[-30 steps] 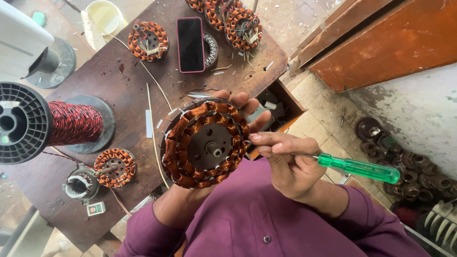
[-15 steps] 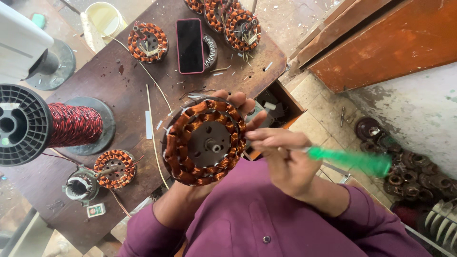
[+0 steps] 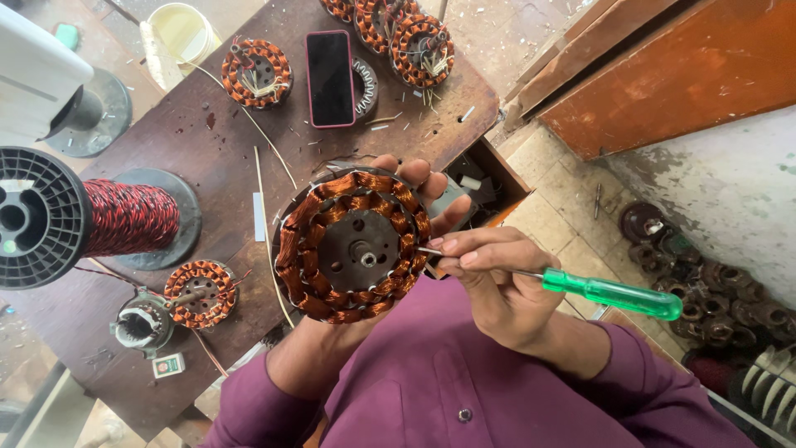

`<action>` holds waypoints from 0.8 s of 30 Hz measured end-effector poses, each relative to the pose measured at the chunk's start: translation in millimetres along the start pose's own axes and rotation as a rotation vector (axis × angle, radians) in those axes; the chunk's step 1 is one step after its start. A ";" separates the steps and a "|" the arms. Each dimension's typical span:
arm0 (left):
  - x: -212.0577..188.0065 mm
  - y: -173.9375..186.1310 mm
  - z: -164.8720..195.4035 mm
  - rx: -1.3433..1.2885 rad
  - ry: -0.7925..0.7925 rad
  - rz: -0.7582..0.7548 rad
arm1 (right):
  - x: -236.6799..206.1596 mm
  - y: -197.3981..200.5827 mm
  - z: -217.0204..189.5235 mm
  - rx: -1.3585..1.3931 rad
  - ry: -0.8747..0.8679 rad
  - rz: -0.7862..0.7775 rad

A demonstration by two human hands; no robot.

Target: The person works at a wooden bench on electric motor stators, inserting thin wooden wedge strips into the slots of a wound copper stator and pressing them in by hand. They then hold the stator in one hand and use a green-handled screwdriver to tuck and seat the windings and wedges around the slots, turning the stator as they work.

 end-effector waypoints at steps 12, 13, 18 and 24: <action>-6.2 2.4 -1.9 -0.056 0.026 0.038 | -7.3 6.9 17.9 0.178 -0.076 -0.016; -6.6 3.1 -1.6 -0.065 0.028 0.046 | -7.4 6.5 19.9 0.179 -0.076 -0.016; -6.7 4.7 -1.7 -0.051 0.013 0.029 | -2.3 2.9 14.6 0.127 -0.055 -0.051; -7.4 1.2 5.6 0.032 -0.030 0.024 | 1.0 -8.2 -15.9 -0.377 0.303 -0.178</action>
Point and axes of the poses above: each hand's wrist, its own x-axis towards the middle knuckle, its own y-axis out of the back of the hand, z = x × y, the point moved 6 cm from there along x, towards the middle knuckle, and after that the axes turned 1 degree about -y, right-handed, at the moved point
